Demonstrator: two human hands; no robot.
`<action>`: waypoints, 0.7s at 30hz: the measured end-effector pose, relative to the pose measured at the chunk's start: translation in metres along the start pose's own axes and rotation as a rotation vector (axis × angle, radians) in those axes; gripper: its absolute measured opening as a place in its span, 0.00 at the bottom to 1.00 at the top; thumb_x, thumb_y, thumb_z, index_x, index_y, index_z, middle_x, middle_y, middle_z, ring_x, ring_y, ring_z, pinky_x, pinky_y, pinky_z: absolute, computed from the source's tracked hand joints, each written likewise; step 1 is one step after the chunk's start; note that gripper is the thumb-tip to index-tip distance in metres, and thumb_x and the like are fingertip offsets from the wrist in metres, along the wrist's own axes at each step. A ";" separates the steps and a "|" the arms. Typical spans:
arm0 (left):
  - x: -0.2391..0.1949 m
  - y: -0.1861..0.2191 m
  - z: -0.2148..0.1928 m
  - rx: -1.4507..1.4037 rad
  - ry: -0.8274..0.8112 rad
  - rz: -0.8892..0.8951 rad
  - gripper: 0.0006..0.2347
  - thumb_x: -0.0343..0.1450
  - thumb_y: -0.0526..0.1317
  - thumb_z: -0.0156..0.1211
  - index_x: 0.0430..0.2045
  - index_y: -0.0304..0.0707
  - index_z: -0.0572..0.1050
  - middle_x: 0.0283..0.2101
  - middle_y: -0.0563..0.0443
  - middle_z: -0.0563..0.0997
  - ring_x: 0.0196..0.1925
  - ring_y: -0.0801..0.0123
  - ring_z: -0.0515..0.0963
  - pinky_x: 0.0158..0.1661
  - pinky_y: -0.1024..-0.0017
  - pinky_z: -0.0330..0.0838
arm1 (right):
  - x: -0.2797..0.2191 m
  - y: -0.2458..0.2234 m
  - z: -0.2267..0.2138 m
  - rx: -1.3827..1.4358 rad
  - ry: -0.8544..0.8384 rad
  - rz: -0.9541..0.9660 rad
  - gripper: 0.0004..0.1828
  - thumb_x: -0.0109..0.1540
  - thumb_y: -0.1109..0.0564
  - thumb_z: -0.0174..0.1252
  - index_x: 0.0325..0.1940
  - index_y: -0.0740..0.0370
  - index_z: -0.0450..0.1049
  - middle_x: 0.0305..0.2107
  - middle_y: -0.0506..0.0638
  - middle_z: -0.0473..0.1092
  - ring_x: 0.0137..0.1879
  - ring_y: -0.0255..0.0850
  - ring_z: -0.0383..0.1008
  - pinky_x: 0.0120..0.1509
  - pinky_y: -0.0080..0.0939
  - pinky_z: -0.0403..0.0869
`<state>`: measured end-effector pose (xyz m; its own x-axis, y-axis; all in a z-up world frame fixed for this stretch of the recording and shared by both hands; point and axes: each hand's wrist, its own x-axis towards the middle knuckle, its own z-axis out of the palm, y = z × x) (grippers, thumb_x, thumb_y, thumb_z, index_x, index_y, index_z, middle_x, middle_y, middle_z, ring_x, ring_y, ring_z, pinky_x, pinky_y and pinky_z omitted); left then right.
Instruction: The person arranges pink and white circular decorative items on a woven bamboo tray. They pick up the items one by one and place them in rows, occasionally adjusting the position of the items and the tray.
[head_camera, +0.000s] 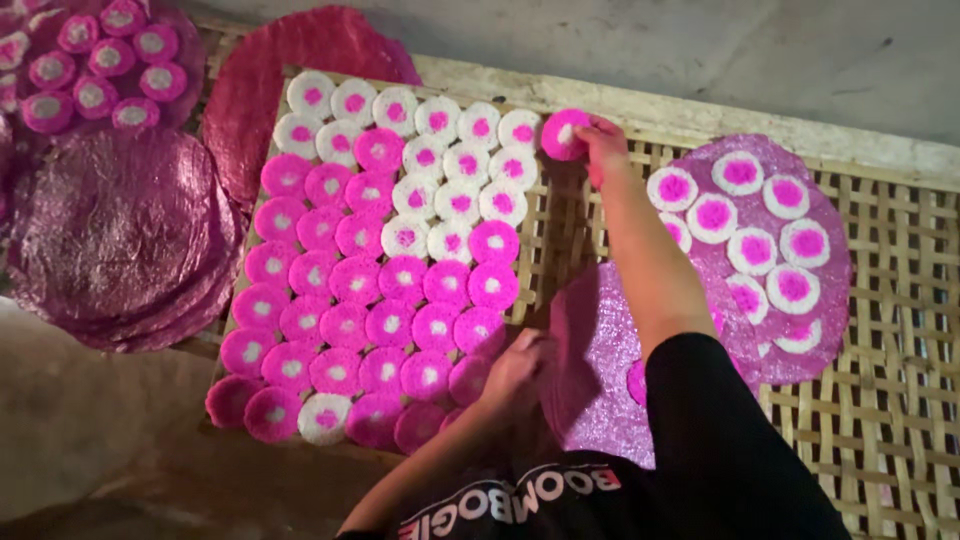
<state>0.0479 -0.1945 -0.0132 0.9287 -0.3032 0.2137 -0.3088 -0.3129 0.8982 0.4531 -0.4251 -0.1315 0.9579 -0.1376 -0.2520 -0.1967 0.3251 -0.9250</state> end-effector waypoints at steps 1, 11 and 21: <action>-0.001 0.001 0.001 -0.043 0.032 0.024 0.10 0.68 0.31 0.61 0.43 0.37 0.77 0.49 0.45 0.78 0.49 0.52 0.82 0.46 0.64 0.78 | 0.001 0.001 0.005 -0.123 0.017 -0.040 0.18 0.58 0.62 0.66 0.53 0.61 0.80 0.36 0.50 0.79 0.39 0.42 0.77 0.41 0.42 0.74; 0.007 0.020 0.001 0.022 -0.146 -0.135 0.18 0.68 0.31 0.62 0.54 0.36 0.74 0.57 0.39 0.72 0.46 0.49 0.81 0.45 0.60 0.76 | -0.055 -0.025 -0.020 -1.224 0.154 -0.803 0.21 0.60 0.60 0.63 0.57 0.64 0.76 0.48 0.65 0.73 0.55 0.62 0.73 0.60 0.56 0.74; -0.016 0.037 -0.101 0.082 0.104 -0.135 0.23 0.66 0.31 0.63 0.59 0.43 0.74 0.63 0.46 0.72 0.66 0.58 0.71 0.54 0.70 0.75 | -0.310 -0.147 -0.138 -0.813 0.313 -0.307 0.15 0.67 0.65 0.54 0.57 0.57 0.75 0.53 0.45 0.72 0.55 0.36 0.73 0.57 0.35 0.75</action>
<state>0.0429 -0.1100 0.0553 0.9778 -0.1597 0.1359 -0.1917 -0.4182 0.8879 0.1559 -0.5596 0.0434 0.9154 -0.3941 0.0818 -0.1430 -0.5084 -0.8492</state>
